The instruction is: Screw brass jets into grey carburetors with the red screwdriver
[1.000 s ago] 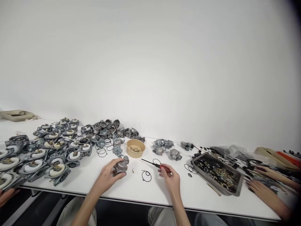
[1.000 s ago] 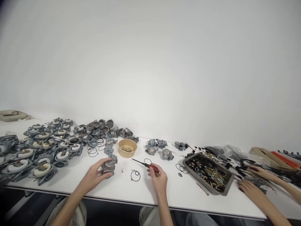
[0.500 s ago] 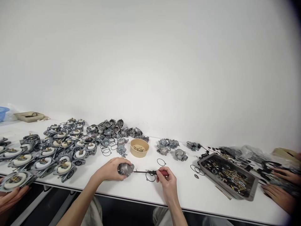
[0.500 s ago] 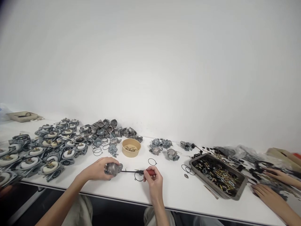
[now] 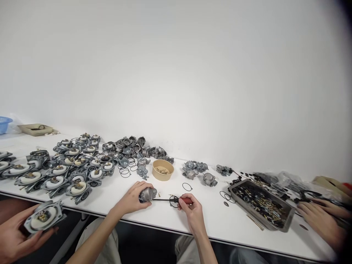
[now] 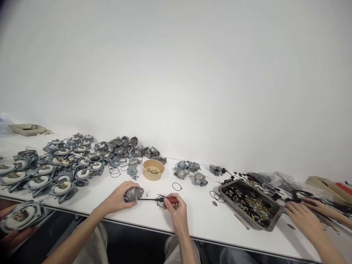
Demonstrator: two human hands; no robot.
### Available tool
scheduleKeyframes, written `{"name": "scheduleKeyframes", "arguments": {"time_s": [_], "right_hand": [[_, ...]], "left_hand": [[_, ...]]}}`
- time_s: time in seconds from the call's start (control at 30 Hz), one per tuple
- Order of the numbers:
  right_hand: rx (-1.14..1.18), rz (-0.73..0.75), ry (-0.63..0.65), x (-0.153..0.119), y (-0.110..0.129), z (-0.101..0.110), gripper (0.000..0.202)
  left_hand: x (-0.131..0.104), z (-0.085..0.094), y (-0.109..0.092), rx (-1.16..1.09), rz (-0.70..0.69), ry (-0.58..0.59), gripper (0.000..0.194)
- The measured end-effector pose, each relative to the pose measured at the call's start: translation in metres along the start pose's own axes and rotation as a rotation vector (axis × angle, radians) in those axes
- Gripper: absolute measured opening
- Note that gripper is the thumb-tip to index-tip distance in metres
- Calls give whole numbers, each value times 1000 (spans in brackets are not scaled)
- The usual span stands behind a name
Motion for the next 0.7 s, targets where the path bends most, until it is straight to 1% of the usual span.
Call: {"name": "scheduleKeyframes", "arguments": {"time_s": [0.1, 0.3, 0.43, 0.7], "right_hand": [[-3, -4, 5, 0, 0, -1, 37], [-12, 4, 38, 0, -1, -2, 35], [-9, 8, 54, 0, -2, -2, 33], [-58, 23, 124, 0, -1, -6, 28]], "left_hand": [[-2, 1, -3, 0, -3, -17, 54], [-2, 6, -11, 11, -4, -24, 52], [-2, 5, -10, 19, -4, -36, 53], [-4, 2, -7, 41, 8, -15, 69]]}}
Point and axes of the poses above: each hand's wrist, its own x-axis towards the middle knuckle, its own z-axis out of the back of the hand, y = z × x, the point moved 5 cm from there along x, towards the middle knuckle, and after that the axes turned 9 degrees about x, right-handed, at the moved point
